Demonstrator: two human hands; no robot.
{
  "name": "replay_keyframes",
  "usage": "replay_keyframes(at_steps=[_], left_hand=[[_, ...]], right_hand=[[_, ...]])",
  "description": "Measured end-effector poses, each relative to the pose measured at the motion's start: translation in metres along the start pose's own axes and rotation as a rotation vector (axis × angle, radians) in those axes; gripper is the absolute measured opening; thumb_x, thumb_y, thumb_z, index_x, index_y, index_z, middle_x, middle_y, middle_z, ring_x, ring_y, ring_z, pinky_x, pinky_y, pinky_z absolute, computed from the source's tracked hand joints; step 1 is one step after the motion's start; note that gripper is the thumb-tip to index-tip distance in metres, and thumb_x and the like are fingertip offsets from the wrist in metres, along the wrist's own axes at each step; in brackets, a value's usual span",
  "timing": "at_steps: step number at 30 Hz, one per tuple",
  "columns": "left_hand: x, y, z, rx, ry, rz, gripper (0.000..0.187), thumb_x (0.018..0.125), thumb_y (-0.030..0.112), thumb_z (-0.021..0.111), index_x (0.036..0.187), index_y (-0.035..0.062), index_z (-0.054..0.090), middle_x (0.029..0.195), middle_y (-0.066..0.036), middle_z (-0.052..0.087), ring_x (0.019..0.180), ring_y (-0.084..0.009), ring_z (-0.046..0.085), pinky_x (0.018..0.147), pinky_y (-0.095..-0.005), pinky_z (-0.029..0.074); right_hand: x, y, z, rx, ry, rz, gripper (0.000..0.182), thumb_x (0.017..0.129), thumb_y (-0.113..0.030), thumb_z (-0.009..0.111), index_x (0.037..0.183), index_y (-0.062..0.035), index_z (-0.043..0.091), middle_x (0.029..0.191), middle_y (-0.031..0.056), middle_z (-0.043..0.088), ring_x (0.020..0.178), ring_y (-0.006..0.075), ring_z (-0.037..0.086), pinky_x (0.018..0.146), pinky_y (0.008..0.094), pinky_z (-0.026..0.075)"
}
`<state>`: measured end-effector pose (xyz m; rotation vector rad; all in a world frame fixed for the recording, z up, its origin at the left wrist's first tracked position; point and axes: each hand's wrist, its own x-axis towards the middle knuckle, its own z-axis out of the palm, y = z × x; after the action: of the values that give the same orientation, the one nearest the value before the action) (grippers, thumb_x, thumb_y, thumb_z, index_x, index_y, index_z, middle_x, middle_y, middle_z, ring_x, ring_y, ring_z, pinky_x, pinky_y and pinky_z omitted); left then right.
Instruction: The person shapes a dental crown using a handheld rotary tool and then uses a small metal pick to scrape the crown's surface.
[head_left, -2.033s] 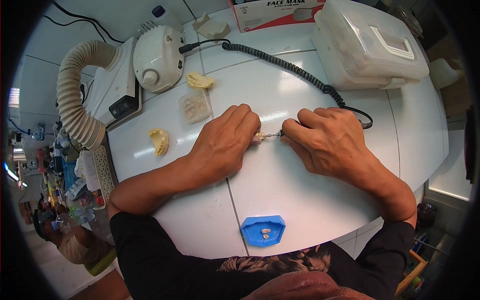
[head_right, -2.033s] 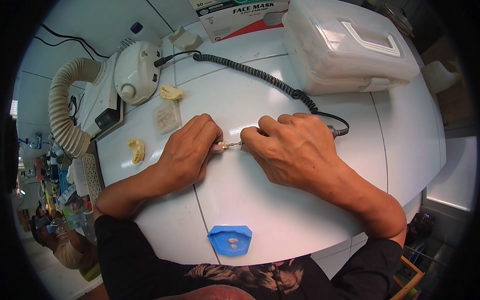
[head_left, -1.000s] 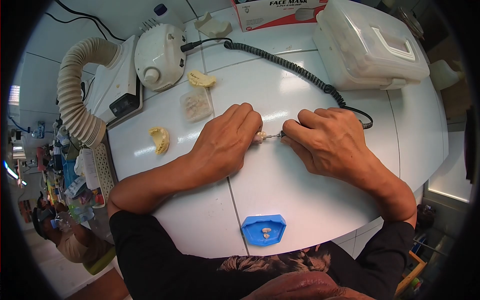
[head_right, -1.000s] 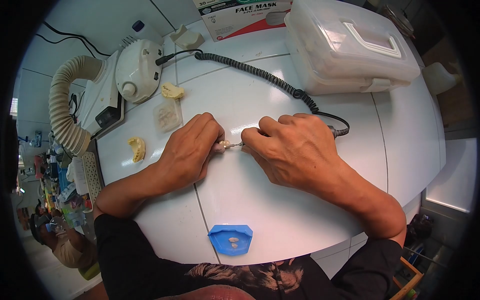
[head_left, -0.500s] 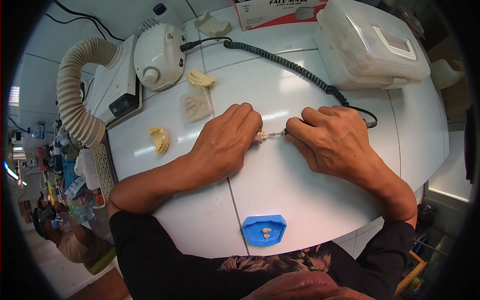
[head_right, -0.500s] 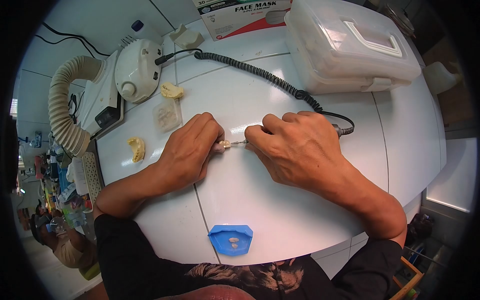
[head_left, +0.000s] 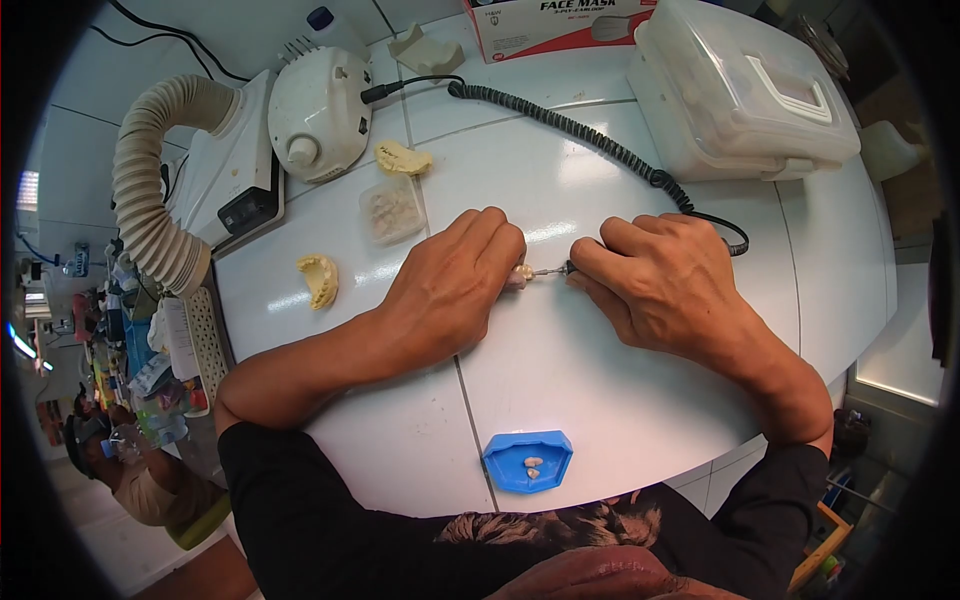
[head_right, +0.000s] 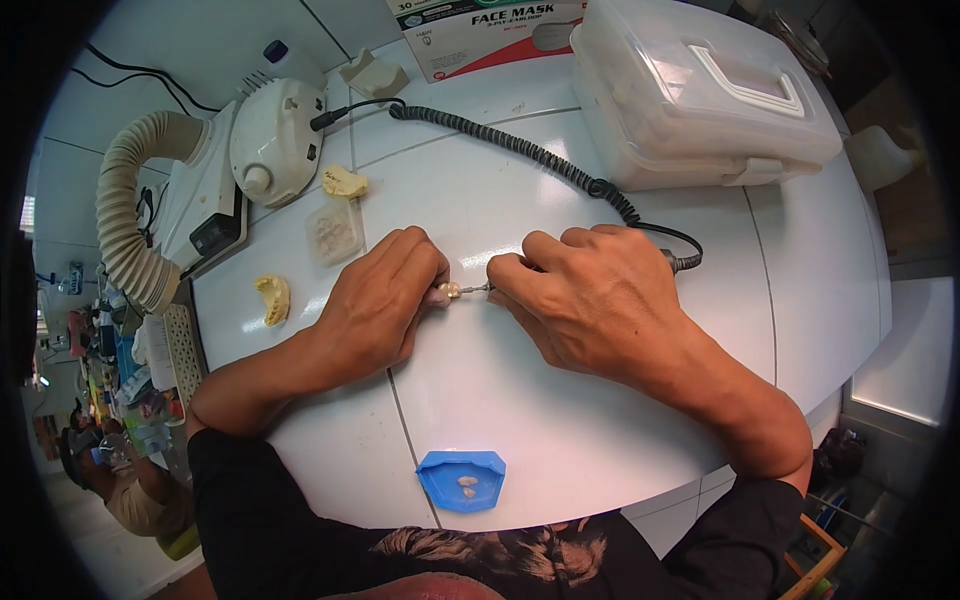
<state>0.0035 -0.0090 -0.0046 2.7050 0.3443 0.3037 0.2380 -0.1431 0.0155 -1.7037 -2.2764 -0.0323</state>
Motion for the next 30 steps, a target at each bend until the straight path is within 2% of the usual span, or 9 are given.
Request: replay_keyframes(at_steps=[10, 13, 19, 22, 30], left_hand=[[0.0, 0.0, 0.001, -0.002, 0.001, -0.008, 0.026, 0.085, -0.008, 0.069, 0.105, 0.0011, 0.056, 0.102, -0.016, 0.057, 0.096, -0.0347, 0.061, 0.08, -0.0464, 0.054], [-0.001, 0.0, 0.0, 0.003, -0.007, -0.014, 0.027, 0.084, -0.009, 0.069, 0.105, 0.0011, 0.056, 0.102, -0.016, 0.057, 0.096, -0.0346, 0.061, 0.08, -0.0464, 0.054], [-0.001, 0.0, 0.0, 0.006, -0.005, -0.006, 0.026, 0.084, -0.009, 0.069, 0.105, 0.0012, 0.057, 0.102, -0.016, 0.057, 0.096, -0.0344, 0.061, 0.079, -0.0458, 0.054], [-0.002, -0.002, 0.002, -0.002, -0.011, -0.015, 0.027, 0.09, -0.005, 0.076, 0.109, 0.0015, 0.058, 0.104, -0.015, 0.055, 0.093, -0.0345, 0.059, 0.078, -0.0456, 0.05], [-0.001, -0.002, 0.0, -0.1, 0.048, 0.007, 0.026, 0.093, -0.006, 0.076, 0.112, 0.0012, 0.06, 0.107, -0.015, 0.061, 0.091, -0.0334, 0.066, 0.076, -0.0432, 0.054]], right_hand=[[-0.001, -0.003, 0.003, -0.033, 0.015, -0.012, 0.021, 0.097, -0.029, 0.082, 0.091, -0.0139, 0.068, 0.074, 0.0015, 0.06, 0.062, 0.023, 0.065, 0.058, 0.0392, 0.05], [0.003, 0.0, -0.006, 0.038, -0.086, 0.035, 0.02, 0.1, -0.032, 0.078, 0.096, -0.0125, 0.075, 0.077, 0.0052, 0.071, 0.064, 0.0256, 0.074, 0.056, 0.038, 0.055], [0.002, -0.001, -0.005, 0.003, -0.049, 0.0, 0.02, 0.101, -0.031, 0.078, 0.095, -0.0124, 0.074, 0.078, 0.0051, 0.072, 0.064, 0.0253, 0.074, 0.055, 0.0381, 0.054], [0.002, -0.002, -0.002, -0.001, -0.003, -0.005, 0.02, 0.102, -0.03, 0.078, 0.095, -0.0124, 0.073, 0.078, 0.0047, 0.071, 0.063, 0.0247, 0.073, 0.054, 0.0378, 0.054], [0.0, -0.001, 0.005, -0.01, 0.09, 0.082, 0.021, 0.103, -0.029, 0.077, 0.095, -0.0117, 0.067, 0.071, 0.0028, 0.06, 0.056, 0.0221, 0.067, 0.05, 0.0378, 0.05]])
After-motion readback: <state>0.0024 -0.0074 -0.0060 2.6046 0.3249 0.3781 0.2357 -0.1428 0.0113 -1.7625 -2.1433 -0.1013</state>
